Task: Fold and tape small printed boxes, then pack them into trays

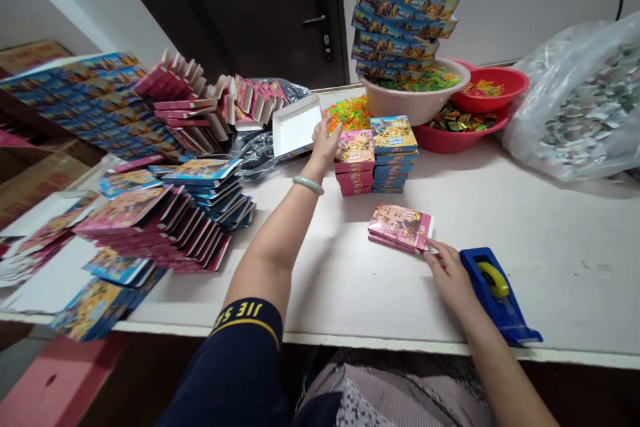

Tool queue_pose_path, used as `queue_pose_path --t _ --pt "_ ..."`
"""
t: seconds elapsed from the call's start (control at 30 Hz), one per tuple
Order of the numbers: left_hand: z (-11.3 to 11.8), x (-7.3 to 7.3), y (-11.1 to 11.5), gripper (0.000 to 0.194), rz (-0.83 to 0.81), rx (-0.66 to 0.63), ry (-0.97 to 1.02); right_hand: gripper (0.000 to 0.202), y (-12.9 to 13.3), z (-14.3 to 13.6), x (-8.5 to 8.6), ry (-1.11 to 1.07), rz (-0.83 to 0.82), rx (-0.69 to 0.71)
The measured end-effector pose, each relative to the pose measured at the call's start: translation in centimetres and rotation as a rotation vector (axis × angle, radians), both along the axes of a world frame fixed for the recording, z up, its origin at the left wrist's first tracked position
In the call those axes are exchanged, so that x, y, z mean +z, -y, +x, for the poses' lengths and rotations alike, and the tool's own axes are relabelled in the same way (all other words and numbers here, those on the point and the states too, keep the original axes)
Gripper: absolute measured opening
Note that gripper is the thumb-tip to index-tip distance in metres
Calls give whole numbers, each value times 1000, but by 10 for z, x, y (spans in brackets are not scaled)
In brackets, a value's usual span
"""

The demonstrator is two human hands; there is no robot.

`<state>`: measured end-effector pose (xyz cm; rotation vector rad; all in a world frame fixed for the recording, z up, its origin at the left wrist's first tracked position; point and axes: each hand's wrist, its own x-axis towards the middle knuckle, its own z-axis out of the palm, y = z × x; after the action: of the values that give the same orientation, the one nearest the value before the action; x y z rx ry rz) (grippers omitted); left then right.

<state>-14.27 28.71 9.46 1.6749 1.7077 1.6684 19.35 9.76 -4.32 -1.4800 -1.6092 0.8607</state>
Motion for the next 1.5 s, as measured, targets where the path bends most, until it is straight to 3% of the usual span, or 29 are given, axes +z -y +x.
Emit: queue_pose_path --t 0.1,0.2,0.3,0.4,0.5,0.6,0.73,0.83,0.97,1.07,1.13,1.23,1.37,1.5 --pt "23 -19 61 41 138 -24 -188 51 -5 -6 6 -130 -100 -1" --pt "70 -52 125 46 69 -435 -544 53 -5 -15 19 -274 -194 -8" --pt "108 -76 164 43 -3 -574 -686 52 3 -22 45 -477 -311 17" --pt "119 -74 185 34 47 -615 -537 44 21 -20 78 -617 -290 121" --pt "115 -62 214 35 39 -534 -226 35 42 -11 95 -480 22 124" --pt "114 -67 250 45 -85 -499 129 37 57 -7 81 -262 275 47" --pt "116 -95 287 48 -212 -559 292 42 73 -19 40 -303 157 8" --pt "112 -105 301 43 -218 -489 164 38 84 -25 24 -338 145 -45" --pt "109 -99 307 32 -138 -432 -26 19 81 -17 34 -197 200 167" --pt "115 -91 302 16 -121 -357 22 17 68 -10 45 -171 188 226" --pt "120 -88 298 14 -162 -318 137 19 60 -7 50 -273 75 230" --pt "120 -86 297 25 -149 -364 185 28 57 -2 57 -376 -48 285" --pt "116 -79 302 17 -6 -547 31 12 65 3 70 -218 49 451" --pt "124 -70 301 9 -54 -467 69 8 71 -4 79 -149 88 418"
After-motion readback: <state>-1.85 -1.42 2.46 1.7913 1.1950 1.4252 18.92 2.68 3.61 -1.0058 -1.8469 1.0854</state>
